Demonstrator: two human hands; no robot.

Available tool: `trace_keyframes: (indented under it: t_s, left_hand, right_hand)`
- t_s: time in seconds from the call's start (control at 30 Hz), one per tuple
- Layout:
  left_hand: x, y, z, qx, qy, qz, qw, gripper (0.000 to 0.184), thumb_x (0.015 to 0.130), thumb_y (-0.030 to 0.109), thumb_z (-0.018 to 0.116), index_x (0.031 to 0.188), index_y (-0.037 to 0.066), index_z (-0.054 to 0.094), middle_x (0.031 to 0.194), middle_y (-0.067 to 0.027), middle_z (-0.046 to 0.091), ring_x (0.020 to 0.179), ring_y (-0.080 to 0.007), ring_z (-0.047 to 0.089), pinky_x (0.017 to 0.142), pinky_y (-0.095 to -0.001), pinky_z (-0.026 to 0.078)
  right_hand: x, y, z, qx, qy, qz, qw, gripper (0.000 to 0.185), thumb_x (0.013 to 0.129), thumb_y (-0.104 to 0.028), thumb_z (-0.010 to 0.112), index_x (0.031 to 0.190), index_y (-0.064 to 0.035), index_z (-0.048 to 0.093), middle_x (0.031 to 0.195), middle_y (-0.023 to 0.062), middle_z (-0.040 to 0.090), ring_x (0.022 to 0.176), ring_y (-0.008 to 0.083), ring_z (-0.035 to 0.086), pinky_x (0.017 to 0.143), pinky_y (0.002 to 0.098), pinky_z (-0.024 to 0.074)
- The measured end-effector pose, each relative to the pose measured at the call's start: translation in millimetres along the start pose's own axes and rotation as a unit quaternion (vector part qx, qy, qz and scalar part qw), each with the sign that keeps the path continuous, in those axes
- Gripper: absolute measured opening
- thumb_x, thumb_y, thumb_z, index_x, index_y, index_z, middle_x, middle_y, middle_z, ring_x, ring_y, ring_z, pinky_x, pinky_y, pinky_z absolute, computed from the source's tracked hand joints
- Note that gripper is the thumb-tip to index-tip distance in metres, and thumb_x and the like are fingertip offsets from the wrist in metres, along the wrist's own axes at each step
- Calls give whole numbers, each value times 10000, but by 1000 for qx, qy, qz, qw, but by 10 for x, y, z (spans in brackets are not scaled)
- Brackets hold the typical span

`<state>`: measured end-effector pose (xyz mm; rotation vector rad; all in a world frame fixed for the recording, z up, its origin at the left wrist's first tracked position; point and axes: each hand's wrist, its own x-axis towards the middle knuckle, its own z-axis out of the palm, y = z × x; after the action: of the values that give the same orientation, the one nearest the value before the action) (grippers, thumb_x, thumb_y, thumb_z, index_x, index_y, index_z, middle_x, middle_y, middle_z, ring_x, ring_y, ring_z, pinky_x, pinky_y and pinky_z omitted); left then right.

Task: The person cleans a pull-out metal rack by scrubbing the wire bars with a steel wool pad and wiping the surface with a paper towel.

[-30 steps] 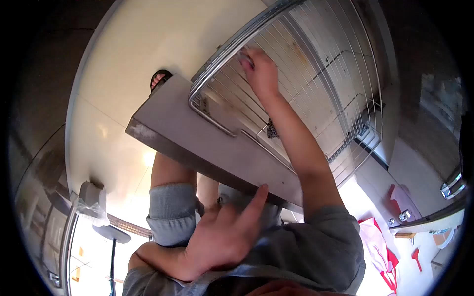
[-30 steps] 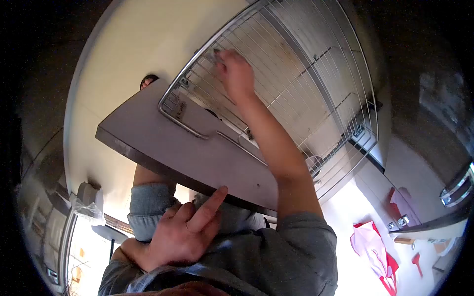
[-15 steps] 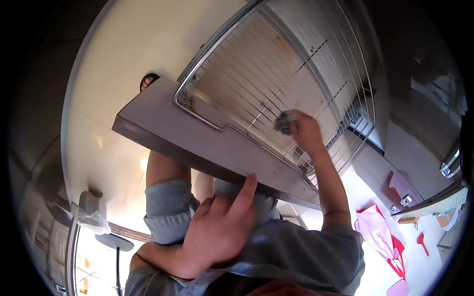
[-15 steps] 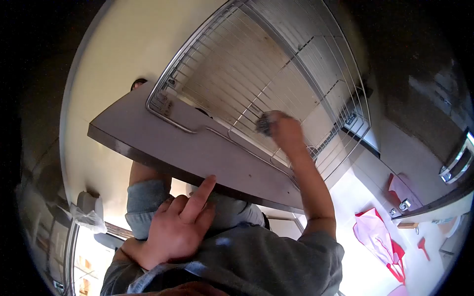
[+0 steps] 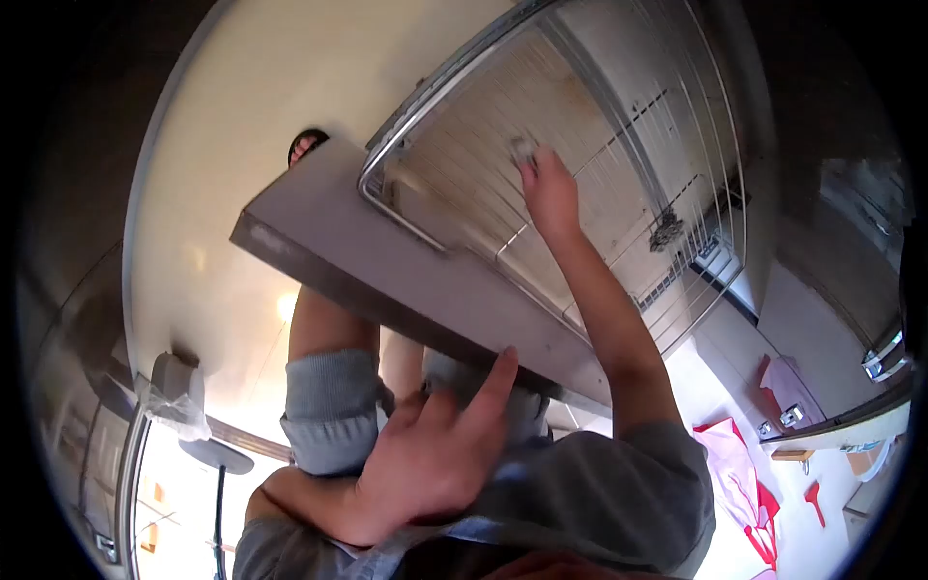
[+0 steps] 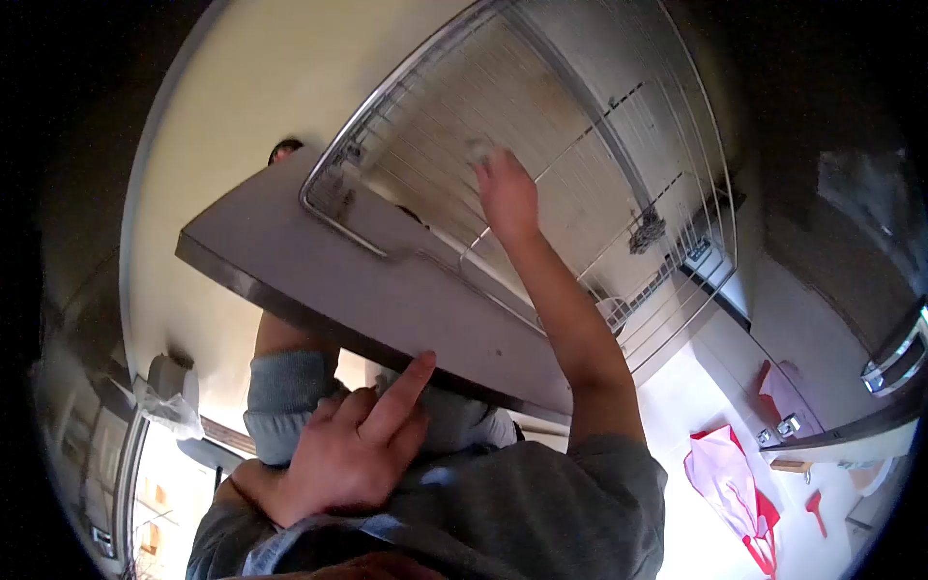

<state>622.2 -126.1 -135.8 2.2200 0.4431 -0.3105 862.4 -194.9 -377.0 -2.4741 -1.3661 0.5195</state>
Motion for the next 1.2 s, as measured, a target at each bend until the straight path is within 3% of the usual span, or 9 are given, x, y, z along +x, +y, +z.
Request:
trace_keyframes:
  t_s: [0.1, 0.23, 0.3, 0.37, 0.57, 0.67, 0.77, 0.9, 1.2]
  left_hand:
    - [16, 23, 25, -37, 48, -38, 997, 202, 786, 158, 624, 976, 116, 680, 1289, -34, 505, 704, -173, 574, 643, -328, 528]
    - [-21, -3, 90, -52, 38, -54, 996, 207, 769, 158, 606, 953, 94, 675, 1302, -44, 498, 648, -170, 541, 578, -307, 507]
    - [-37, -59, 122, -29, 81, 20, 996, 189, 731, 151, 574, 856, 45, 668, 1293, -61, 495, 609, -180, 508, 521, -298, 474]
    - [-45, -58, 53, -21, 50, 20, 998, 165, 743, 144, 614, 880, 89, 688, 1323, -41, 481, 641, -154, 527, 557, -286, 501]
    - [-52, -60, 85, -26, 70, 17, 997, 127, 735, 134, 636, 840, 90, 692, 1346, -35, 467, 645, -143, 524, 552, -272, 504]
    - [-51, -69, 54, -28, 69, 25, 997, 128, 743, 131, 634, 848, 78, 685, 1348, -33, 464, 649, -145, 531, 553, -276, 507]
    - [-9, -64, 23, -22, 61, 24, 998, 142, 758, 129, 632, 880, 77, 682, 1344, -28, 466, 663, -147, 546, 564, -283, 512]
    - [-22, -11, 36, -10, 34, 12, 999, 148, 764, 132, 630, 893, 86, 686, 1337, -25, 470, 685, -156, 564, 596, -294, 521]
    - [-19, -51, 44, -38, 45, 5, 998, 109, 739, 140, 644, 827, 108, 698, 1340, -5, 459, 695, -142, 549, 603, -307, 521]
  right_hand:
    - [223, -215, 55, 41, -7, 30, 999, 197, 830, -156, 619, 942, -39, 505, 834, 183, 604, 747, 380, 593, 648, 414, 481]
    - [-187, 407, -62, 190, -37, 118, 974, 141, 821, -141, 629, 825, -11, 575, 788, 164, 604, 684, 326, 588, 630, 373, 483]
    - [-400, 570, -175, 176, -11, 93, 980, 110, 811, -130, 637, 828, -24, 614, 788, 153, 599, 687, 307, 582, 627, 365, 480]
    - [-398, 596, -151, 131, 8, 62, 989, 95, 801, -122, 642, 836, -34, 644, 794, 148, 595, 702, 300, 579, 628, 366, 479]
    - [786, -656, 397, 60, 121, -98, 986, 137, 786, -123, 640, 880, -27, 664, 821, 153, 592, 747, 319, 580, 647, 401, 477]
    - [850, -769, 332, 131, 93, -29, 987, 150, 782, -121, 642, 899, -28, 650, 834, 140, 598, 755, 315, 585, 652, 396, 485]
    - [699, -784, 201, 329, 51, 113, 936, 145, 772, -114, 640, 897, -41, 647, 853, 128, 603, 758, 316, 591, 672, 393, 490]
    - [772, -794, 315, 172, 75, -109, 976, 158, 772, -102, 618, 926, -76, 639, 876, 107, 600, 792, 305, 594, 698, 396, 487]
    - [-337, 206, -203, 27, -76, -60, 995, 77, 844, -144, 538, 896, -98, 571, 949, 92, 572, 878, 308, 576, 725, 397, 480]
